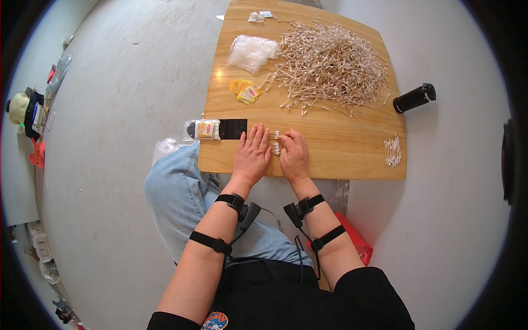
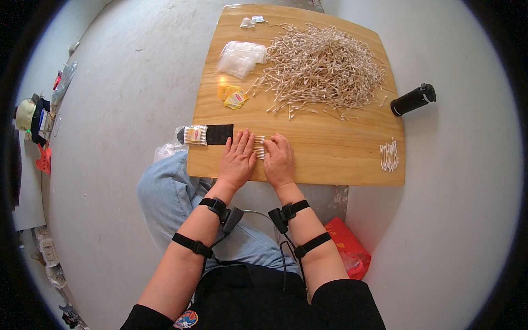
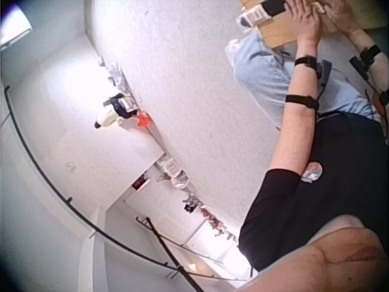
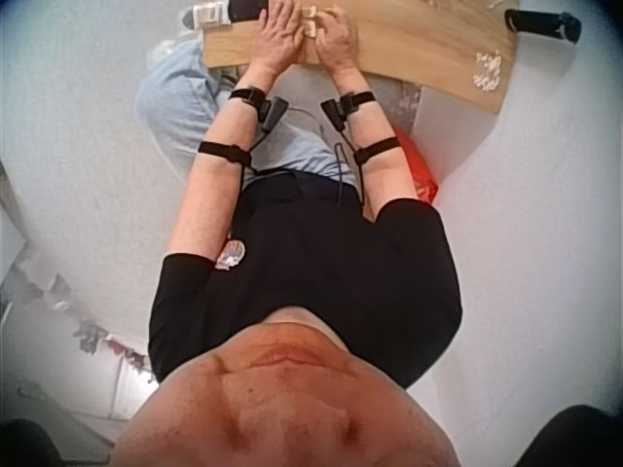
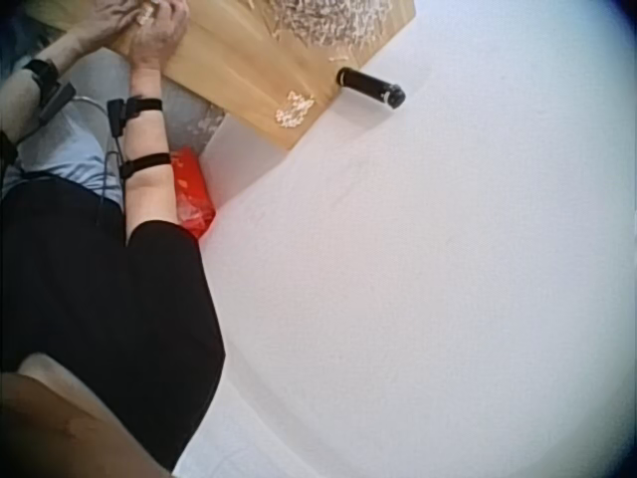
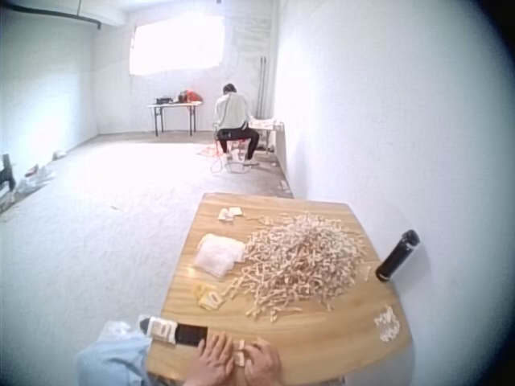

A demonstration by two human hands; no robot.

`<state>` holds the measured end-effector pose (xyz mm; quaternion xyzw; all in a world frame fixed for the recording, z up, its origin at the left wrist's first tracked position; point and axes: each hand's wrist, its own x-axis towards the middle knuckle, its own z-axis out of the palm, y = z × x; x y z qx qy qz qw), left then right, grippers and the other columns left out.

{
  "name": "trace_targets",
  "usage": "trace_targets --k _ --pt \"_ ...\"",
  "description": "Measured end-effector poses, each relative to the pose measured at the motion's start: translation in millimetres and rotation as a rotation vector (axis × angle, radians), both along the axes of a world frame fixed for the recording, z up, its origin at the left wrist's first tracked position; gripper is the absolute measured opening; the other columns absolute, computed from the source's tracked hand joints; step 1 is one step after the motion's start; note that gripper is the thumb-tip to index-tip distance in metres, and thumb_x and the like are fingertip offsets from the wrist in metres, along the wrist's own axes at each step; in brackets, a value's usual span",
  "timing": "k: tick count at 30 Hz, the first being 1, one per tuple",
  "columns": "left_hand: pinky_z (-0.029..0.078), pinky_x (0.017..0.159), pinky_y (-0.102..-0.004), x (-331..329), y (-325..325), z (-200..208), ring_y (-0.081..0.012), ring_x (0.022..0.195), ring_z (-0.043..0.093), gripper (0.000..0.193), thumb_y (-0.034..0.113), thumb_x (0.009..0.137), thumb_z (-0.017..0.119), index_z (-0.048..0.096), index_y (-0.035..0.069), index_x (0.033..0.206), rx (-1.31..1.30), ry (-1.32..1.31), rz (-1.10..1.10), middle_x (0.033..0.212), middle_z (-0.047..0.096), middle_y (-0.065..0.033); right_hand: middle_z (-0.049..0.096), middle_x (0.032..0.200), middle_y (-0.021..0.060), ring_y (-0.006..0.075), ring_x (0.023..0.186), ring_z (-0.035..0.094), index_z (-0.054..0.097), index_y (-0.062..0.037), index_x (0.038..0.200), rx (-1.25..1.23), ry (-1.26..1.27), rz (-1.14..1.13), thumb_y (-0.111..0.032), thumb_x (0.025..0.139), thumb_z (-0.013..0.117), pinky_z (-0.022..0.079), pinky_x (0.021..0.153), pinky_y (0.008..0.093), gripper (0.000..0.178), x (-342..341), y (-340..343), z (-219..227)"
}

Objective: The recorder is counting cotton swabs, arranging them into small bundles, and placing them into a small plastic bag.

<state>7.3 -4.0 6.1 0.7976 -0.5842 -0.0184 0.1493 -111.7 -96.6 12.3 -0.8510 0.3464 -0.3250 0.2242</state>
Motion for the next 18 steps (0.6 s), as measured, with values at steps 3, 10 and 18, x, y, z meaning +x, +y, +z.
trace_targets --k 3,10,18 --pt "0.016 0.119 -0.0434 -0.5 -0.4 -0.4 -0.0245 0.146 0.025 0.055 0.033 0.099 0.044 0.038 0.008 0.148 -0.005 -0.001 -0.001 0.157 0.031 -0.0106 0.060 0.107 0.0119 0.0328 0.114 0.055 0.067 -0.0056 0.098 -0.010 0.015 0.004 -0.002 0.079 0.061 0.043 0.099 0.0439 0.021 -0.3 -0.5 -0.2" --pt "0.016 0.119 -0.0435 0.0 0.2 -2.5 -0.0248 0.146 0.025 0.055 0.033 0.099 0.044 0.037 0.008 0.147 -0.013 0.008 0.004 0.156 0.031 -0.0106 0.060 0.109 0.0123 0.0329 0.113 0.055 0.066 -0.0051 0.101 -0.017 0.026 -0.017 -0.003 0.080 0.060 0.043 0.099 0.0439 0.022 2.6 1.4 3.4" --pt "0.017 0.119 -0.0433 -0.3 0.6 -4.5 -0.0246 0.145 0.027 0.054 0.032 0.099 0.045 0.039 0.008 0.147 -0.026 -0.001 -0.002 0.156 0.033 -0.0103 0.059 0.116 0.0157 0.0344 0.114 0.055 0.062 -0.0038 0.111 0.089 -0.071 -0.027 0.000 0.080 0.055 0.043 0.100 0.0441 0.032 -1.1 -2.0 -5.7"
